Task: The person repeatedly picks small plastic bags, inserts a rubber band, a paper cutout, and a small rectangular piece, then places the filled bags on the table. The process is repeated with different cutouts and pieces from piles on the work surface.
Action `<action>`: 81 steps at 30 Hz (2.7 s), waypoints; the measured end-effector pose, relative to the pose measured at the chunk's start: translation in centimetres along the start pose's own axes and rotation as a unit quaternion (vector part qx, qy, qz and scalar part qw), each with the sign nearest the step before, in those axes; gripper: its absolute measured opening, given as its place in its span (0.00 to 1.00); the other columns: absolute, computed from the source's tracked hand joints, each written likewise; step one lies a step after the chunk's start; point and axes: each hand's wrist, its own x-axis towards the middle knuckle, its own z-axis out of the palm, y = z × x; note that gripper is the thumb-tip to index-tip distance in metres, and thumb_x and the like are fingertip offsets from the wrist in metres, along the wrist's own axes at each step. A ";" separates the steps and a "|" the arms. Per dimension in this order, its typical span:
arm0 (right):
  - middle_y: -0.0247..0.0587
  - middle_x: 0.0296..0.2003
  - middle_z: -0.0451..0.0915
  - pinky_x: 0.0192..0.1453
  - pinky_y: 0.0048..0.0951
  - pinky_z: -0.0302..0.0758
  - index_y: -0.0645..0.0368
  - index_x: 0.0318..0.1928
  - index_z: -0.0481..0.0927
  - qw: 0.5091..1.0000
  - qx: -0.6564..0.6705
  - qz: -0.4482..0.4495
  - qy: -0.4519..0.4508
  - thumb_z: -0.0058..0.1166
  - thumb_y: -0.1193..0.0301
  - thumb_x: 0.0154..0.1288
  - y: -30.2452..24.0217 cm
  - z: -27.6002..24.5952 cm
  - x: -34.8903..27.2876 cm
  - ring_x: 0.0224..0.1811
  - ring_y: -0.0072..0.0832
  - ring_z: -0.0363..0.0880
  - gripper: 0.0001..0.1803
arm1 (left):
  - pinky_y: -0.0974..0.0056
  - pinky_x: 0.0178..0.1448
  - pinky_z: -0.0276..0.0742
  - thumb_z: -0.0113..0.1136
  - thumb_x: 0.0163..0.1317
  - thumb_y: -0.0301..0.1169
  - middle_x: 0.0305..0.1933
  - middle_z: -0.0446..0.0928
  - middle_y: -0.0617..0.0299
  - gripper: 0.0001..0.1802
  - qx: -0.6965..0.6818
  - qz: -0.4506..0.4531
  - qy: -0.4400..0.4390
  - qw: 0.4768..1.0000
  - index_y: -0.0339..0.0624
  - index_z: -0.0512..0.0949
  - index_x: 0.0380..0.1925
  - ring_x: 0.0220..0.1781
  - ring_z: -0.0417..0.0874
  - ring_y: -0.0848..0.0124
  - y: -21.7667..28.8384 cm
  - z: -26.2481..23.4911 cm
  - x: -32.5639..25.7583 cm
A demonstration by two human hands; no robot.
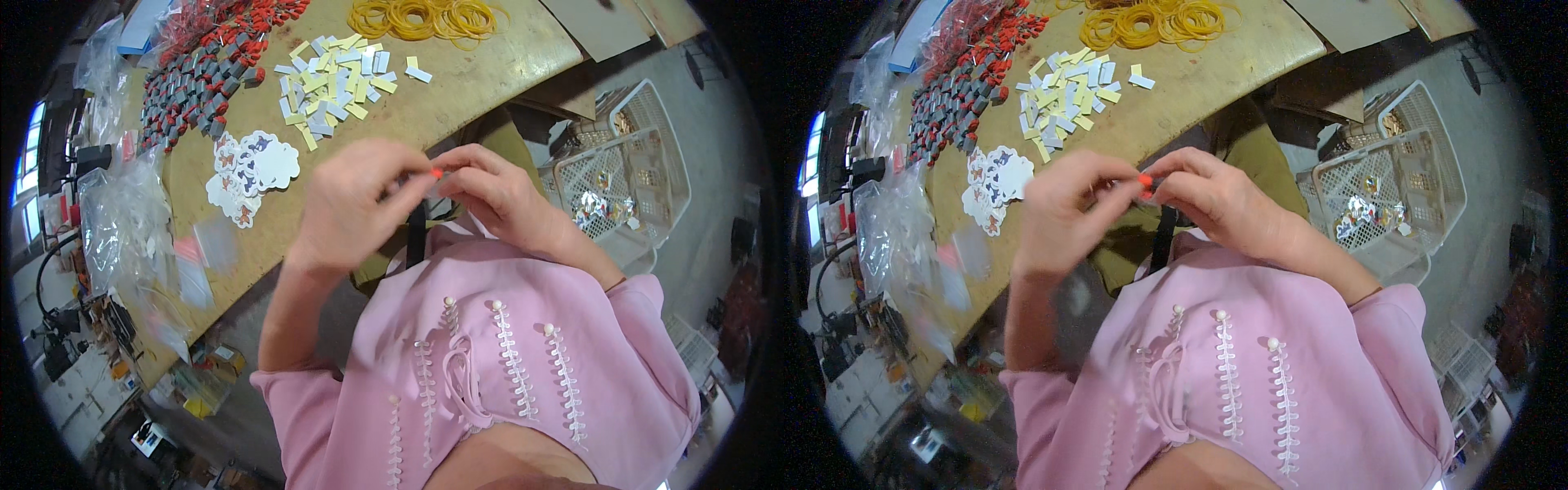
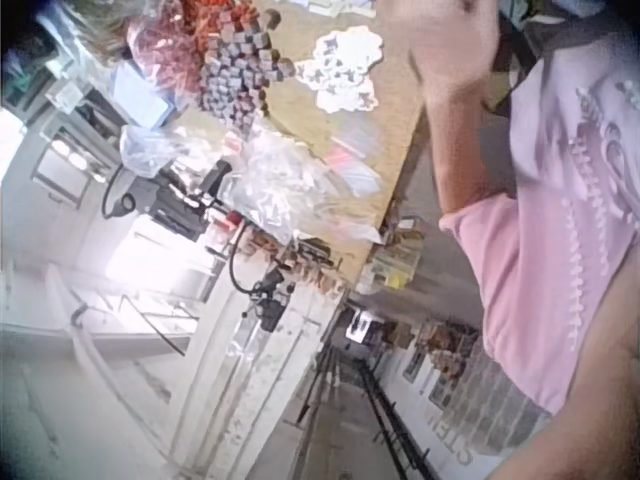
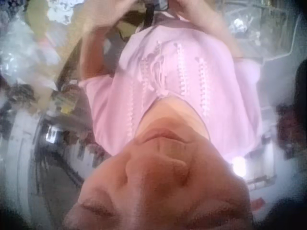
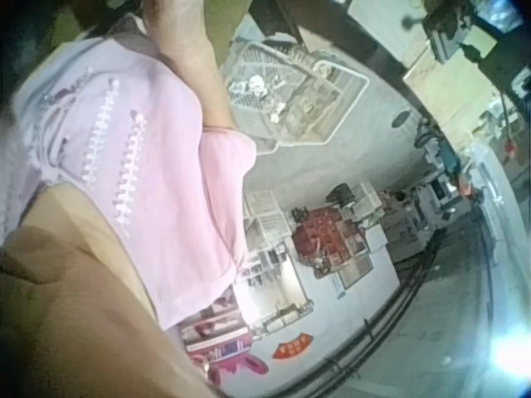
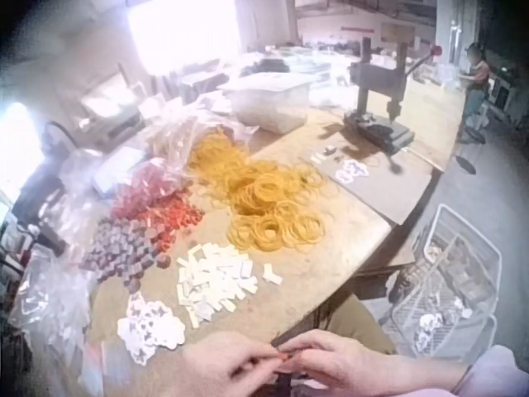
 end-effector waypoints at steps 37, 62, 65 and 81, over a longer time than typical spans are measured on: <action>0.41 0.42 0.87 0.48 0.31 0.83 0.63 0.43 0.85 0.990 0.079 0.024 0.113 0.64 0.84 0.66 1.4 -4.6 0.3 0.45 0.35 0.88 0.07 | 0.57 0.70 0.79 0.79 0.59 0.26 0.63 0.84 0.53 0.39 -0.297 -0.151 -0.030 0.942 0.34 0.73 0.71 0.62 0.86 0.65 -0.7 5.2 -0.9; 0.45 0.42 0.86 0.54 0.41 0.90 0.65 0.38 0.87 0.923 -0.198 -0.329 0.017 0.70 0.78 0.56 -1.4 -2.2 -1.9 0.50 0.40 0.88 0.09 | 0.58 0.43 0.81 0.75 0.44 0.13 0.38 0.85 0.59 0.19 0.092 0.101 0.259 0.956 0.44 0.80 0.34 0.39 0.85 0.57 -3.4 5.6 -5.2; 0.47 0.43 0.86 0.52 0.40 0.89 0.65 0.40 0.87 0.925 -0.188 -0.326 0.043 0.70 0.77 0.54 -1.2 -2.2 -1.7 0.50 0.42 0.88 0.11 | 0.57 0.43 0.82 0.74 0.47 0.15 0.37 0.84 0.57 0.17 0.075 0.073 0.237 0.966 0.43 0.80 0.34 0.39 0.86 0.56 -3.5 6.2 -5.8; 0.47 0.47 0.82 0.54 0.41 0.84 0.65 0.43 0.83 0.982 -0.144 -0.117 -0.026 0.65 0.80 0.54 0.1 -1.8 -1.7 0.53 0.47 0.85 0.14 | 0.68 0.39 0.77 0.73 0.65 0.24 0.36 0.84 0.61 0.09 0.175 -0.076 0.237 0.953 0.40 0.87 0.45 0.32 0.80 0.75 -4.4 -0.2 -2.6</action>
